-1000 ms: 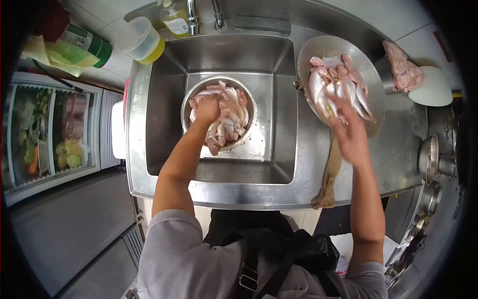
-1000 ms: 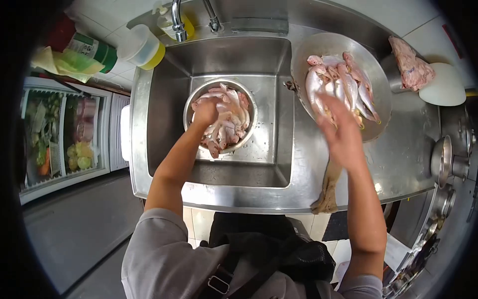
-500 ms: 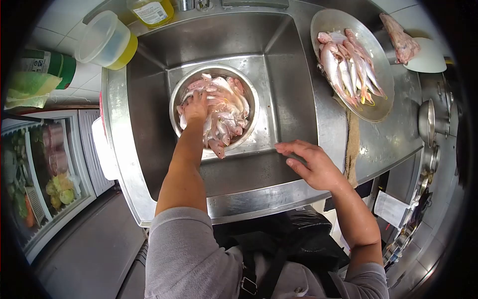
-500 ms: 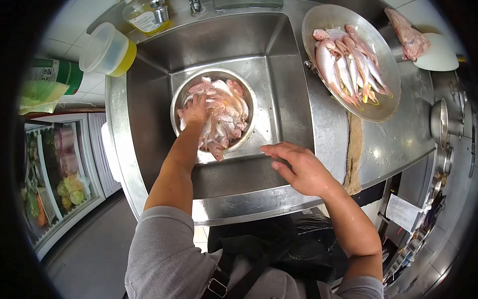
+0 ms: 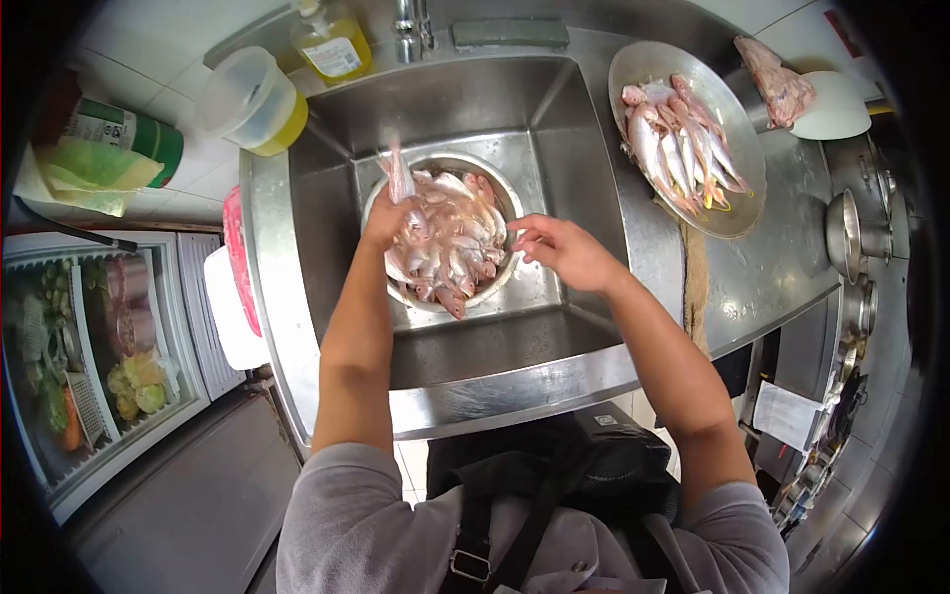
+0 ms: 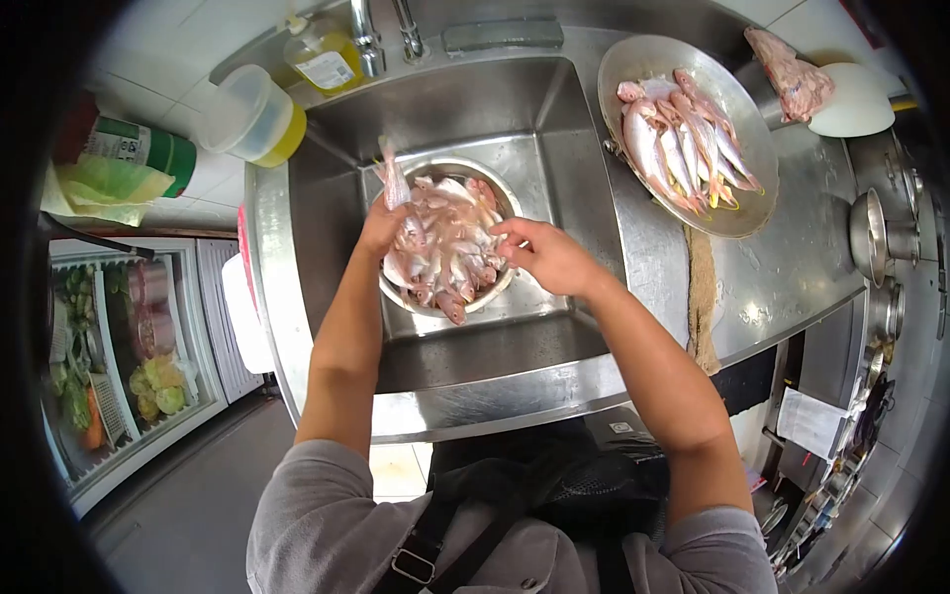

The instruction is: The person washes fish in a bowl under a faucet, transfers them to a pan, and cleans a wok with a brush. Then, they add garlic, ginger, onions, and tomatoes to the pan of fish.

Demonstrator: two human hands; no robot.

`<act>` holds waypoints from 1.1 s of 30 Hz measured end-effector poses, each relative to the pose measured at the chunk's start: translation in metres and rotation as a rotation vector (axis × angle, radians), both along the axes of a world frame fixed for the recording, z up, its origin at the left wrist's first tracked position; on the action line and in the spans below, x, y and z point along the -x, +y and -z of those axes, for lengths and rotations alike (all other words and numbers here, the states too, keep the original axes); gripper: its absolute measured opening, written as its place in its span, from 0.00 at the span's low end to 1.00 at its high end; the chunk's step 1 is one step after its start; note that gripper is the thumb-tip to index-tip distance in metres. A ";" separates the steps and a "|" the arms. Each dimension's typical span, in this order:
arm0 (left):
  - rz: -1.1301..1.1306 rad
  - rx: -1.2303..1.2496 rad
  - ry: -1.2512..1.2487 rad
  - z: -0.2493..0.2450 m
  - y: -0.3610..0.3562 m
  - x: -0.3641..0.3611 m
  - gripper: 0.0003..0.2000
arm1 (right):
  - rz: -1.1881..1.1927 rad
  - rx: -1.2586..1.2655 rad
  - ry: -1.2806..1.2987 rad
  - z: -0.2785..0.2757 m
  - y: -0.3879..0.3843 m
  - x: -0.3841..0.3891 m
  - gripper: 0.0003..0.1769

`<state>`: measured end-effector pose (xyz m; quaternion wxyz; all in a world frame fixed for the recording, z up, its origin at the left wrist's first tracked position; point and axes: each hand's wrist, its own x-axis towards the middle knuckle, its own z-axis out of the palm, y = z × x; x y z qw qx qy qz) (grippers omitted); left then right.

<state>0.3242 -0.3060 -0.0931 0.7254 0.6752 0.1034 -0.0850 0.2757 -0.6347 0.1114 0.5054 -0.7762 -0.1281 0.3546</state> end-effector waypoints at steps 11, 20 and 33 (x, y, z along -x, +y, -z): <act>-0.337 0.501 0.104 -0.112 -0.063 -0.023 0.19 | 0.577 0.069 -0.922 0.002 0.177 -0.178 0.39; -0.592 0.530 0.164 -0.086 -0.086 -0.057 0.23 | 0.032 0.116 -0.691 0.023 0.201 -0.116 0.34; -0.392 0.897 -0.038 -0.113 -0.054 0.006 0.21 | 0.616 -0.326 0.105 0.065 0.136 -0.059 0.22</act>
